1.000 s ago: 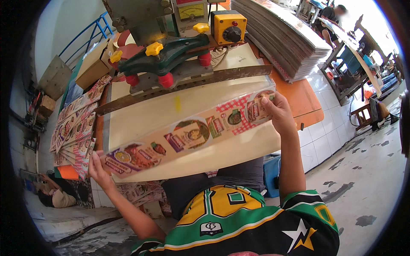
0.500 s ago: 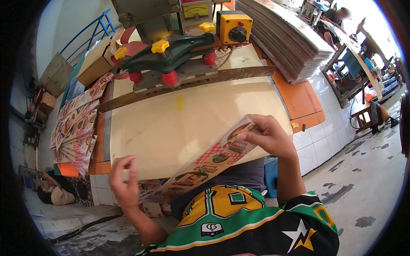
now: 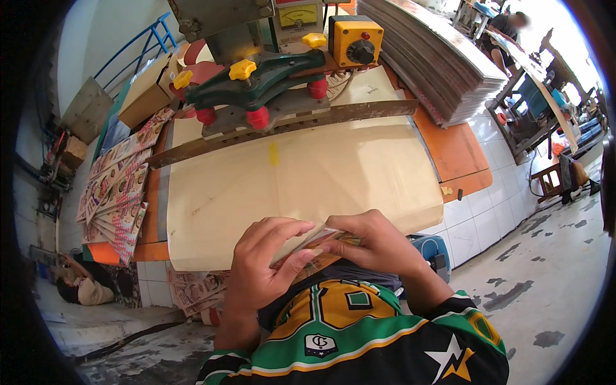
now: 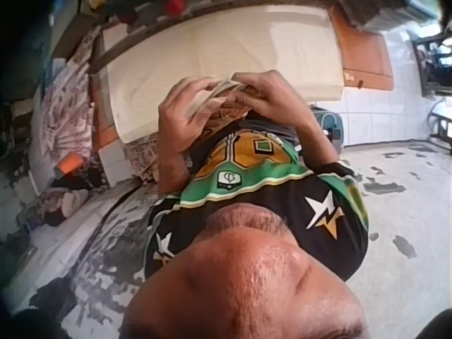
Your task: The person positions long printed plastic sheets onto a machine, aligns them under a heat-sealing bar, and removes the sealed bags after the machine cycles.
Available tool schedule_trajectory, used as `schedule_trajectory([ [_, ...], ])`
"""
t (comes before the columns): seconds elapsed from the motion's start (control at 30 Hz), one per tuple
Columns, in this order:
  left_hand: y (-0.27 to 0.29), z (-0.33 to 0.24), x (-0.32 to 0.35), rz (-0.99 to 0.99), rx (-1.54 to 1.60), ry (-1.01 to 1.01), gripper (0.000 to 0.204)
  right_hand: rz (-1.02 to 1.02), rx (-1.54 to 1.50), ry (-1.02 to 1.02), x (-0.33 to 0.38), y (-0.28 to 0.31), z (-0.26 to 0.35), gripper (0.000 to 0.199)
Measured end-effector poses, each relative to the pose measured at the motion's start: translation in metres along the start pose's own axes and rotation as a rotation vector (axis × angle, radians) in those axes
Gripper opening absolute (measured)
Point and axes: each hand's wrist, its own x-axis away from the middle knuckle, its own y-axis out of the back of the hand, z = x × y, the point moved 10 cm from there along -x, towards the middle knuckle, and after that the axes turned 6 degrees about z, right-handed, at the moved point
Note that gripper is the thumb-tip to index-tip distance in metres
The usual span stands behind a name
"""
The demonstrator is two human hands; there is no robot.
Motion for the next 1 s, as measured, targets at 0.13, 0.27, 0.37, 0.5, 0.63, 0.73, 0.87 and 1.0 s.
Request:
schedule_trajectory([
  [0.13, -0.001, 0.001, -0.001, -0.088, 0.106, 0.029, 0.017, 0.016, 0.005, 0.012, 0.001, -0.006, -0.002, 0.019],
  [0.27, -0.002, -0.004, 0.001, -0.143, 0.087, -0.002, 0.008, 0.065, 0.006, -0.029, 0.001, -0.015, -0.004, 0.018],
  [0.37, -0.001, -0.007, 0.003, -0.172, 0.069, -0.021, 0.004, 0.059, 0.020, -0.015, 0.001, -0.017, -0.003, 0.018],
  [0.5, -0.003, -0.006, 0.006, -0.207, 0.063, -0.037, 0.010, 0.050, 0.002, -0.015, 0.000, -0.021, -0.006, 0.018],
  [0.63, -0.001, -0.007, 0.008, -0.228, 0.049, -0.012, 0.006, 0.047, -0.019, -0.007, -0.001, -0.026, -0.007, 0.020],
  [0.73, 0.000, -0.005, 0.016, -0.275, 0.055, -0.011, 0.006, 0.044, 0.009, 0.006, -0.003, -0.029, -0.005, 0.020],
  [0.87, 0.000, -0.001, 0.028, -0.383, 0.097, -0.042, 0.007, 0.048, 0.039, 0.051, -0.004, -0.035, -0.001, 0.018],
  [1.0, 0.000, 0.013, 0.037, -0.432, 0.240, -0.006, 0.013, 0.019, 0.068, 0.044, -0.005, -0.040, 0.001, 0.017],
])
